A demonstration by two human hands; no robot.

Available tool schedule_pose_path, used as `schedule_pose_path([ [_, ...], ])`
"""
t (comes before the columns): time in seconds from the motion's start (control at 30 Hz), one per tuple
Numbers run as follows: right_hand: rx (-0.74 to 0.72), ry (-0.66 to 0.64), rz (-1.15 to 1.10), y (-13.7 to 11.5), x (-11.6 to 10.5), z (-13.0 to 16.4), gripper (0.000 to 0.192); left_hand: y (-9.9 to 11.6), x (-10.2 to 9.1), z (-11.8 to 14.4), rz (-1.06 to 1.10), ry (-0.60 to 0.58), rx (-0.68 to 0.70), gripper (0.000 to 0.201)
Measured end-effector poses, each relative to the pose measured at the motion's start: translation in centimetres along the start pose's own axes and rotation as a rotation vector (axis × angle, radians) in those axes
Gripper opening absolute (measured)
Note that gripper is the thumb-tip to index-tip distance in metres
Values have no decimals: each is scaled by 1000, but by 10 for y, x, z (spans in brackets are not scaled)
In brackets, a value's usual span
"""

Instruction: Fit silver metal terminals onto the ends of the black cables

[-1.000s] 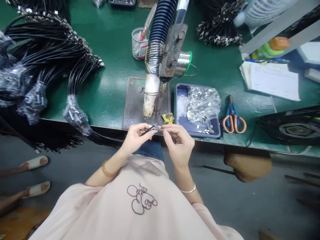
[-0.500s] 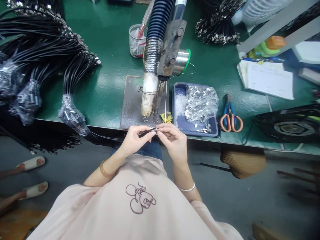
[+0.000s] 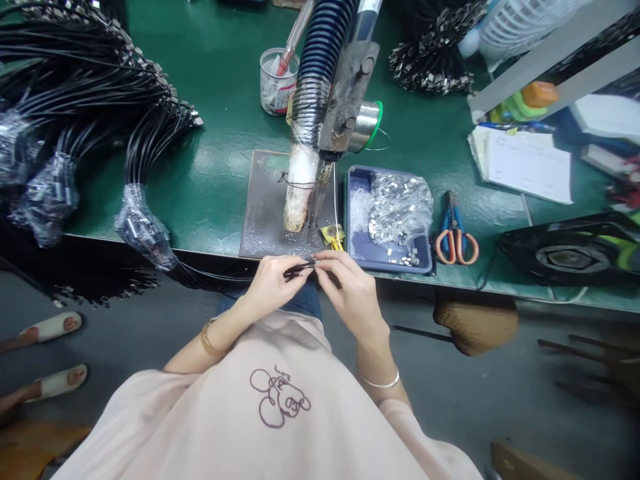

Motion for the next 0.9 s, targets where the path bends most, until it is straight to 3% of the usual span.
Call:
schedule_pose_path([
  [0.23,220,74,-469,18,7,1,11,-7,-6,5,449,37,-165,38],
  [0.33,232,242,-374,19,-2,5,9,-10,-10,3,572,27,-229,44],
  [0.43,136,353,-222,8,-10,7,12,-12,-8,0,612,0,-277,44],
  [0.57,86,343,-296,4,-5,8,15,-12,-7,-4,632,33,-267,38],
  [0.73,69,319,-276,4,0,8,13,-9,-4,-8,606,-31,-231,32],
  [0.9,137,363,-372,13,-1,9,9,-10,-5,-10,592,-50,-228,36],
])
Point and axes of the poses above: each hand's wrist, its own z-axis away from the middle knuckle, its own x-axis out of the palm, y = z × x, the point moved 7 cm from there along -z, towards the middle knuckle, and after that the axes turned 1 degree about z, right-handed, at the moved point
